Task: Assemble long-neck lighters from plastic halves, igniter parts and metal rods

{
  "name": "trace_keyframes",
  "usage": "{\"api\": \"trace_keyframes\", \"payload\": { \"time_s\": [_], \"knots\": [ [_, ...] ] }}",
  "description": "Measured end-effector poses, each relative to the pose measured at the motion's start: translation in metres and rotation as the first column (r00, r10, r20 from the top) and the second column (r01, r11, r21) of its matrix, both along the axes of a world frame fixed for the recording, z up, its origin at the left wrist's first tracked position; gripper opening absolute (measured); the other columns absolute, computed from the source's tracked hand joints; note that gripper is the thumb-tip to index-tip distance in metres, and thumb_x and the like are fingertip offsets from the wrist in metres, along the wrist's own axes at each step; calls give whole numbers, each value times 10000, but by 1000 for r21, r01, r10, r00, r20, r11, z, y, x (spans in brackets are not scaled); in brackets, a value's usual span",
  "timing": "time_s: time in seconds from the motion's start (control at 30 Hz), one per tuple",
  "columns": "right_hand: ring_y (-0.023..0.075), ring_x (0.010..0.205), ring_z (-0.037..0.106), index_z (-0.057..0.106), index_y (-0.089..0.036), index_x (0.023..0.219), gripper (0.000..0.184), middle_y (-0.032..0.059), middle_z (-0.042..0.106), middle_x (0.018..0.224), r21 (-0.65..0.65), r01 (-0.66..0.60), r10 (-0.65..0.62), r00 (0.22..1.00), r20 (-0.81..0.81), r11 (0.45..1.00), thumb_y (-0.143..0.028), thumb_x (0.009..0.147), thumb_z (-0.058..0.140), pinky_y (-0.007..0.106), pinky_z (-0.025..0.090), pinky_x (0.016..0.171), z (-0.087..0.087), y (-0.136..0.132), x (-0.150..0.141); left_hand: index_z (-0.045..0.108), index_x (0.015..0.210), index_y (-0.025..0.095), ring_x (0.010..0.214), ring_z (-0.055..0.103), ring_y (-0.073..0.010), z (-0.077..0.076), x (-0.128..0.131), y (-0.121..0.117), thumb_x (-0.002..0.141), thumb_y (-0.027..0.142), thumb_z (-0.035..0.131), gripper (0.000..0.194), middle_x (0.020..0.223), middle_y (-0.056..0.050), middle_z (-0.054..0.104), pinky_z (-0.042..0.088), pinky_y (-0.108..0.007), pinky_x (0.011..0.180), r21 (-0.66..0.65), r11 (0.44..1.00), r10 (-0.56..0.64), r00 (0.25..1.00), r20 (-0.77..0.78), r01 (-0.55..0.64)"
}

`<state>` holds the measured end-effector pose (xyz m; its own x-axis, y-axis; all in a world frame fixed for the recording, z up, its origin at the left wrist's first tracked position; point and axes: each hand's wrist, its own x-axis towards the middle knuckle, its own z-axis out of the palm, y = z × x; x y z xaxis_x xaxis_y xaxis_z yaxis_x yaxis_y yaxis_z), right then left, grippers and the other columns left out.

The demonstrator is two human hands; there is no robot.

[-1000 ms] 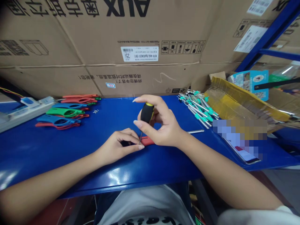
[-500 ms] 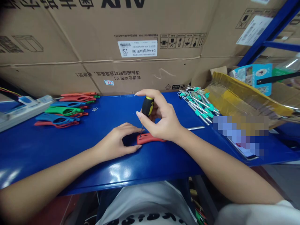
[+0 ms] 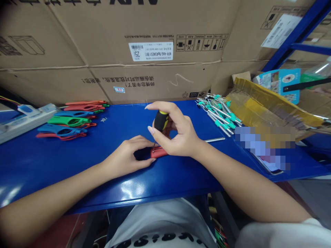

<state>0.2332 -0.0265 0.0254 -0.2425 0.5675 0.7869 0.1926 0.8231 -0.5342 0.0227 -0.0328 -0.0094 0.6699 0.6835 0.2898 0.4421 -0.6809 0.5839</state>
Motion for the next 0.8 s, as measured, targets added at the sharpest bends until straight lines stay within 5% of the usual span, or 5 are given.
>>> {"api": "trace_keyframes", "payload": {
  "time_s": [0.43, 0.63, 0.73, 0.8],
  "knots": [
    [136, 716, 659, 514, -243, 1304, 489, 10, 653, 939, 17, -85, 83, 992, 98, 996, -155, 850, 671, 262, 554, 602, -3, -2, 1, 710, 1113, 196, 948, 659, -215, 2, 1, -1, 815, 201, 730, 299, 1018, -41, 742, 521, -366, 874, 11, 1000, -13, 1000, -15, 14],
    [171, 983, 675, 369, -209, 1457, 512, 83, 636, 1167, -139, -223, 250, 942, 223, 965, -202, 969, 524, 285, 580, 759, 10, -2, 6, 696, 1136, 176, 1013, 671, -221, 1, 2, -1, 822, 208, 727, 317, 1094, -62, 743, 528, -370, 916, -16, 1000, -13, 1000, -6, 13],
    [146, 877, 687, 414, -231, 1433, 486, 84, 631, 1225, -93, -144, 165, 944, 287, 985, -235, 969, 560, 268, 576, 734, 10, 0, 7, 694, 1125, 178, 1005, 678, -218, -1, 2, -1, 828, 206, 722, 299, 1090, -64, 740, 535, -360, 907, -12, 999, -32, 999, 8, 32],
    [134, 761, 678, 505, -246, 1357, 458, 64, 668, 1185, 48, -28, 12, 949, 315, 998, -296, 927, 654, 261, 567, 693, 8, 2, 8, 696, 1112, 182, 980, 683, -216, -2, 2, 0, 828, 196, 722, 286, 1067, -59, 742, 538, -356, 888, 0, 999, -39, 999, 13, 39]
  ]
}}
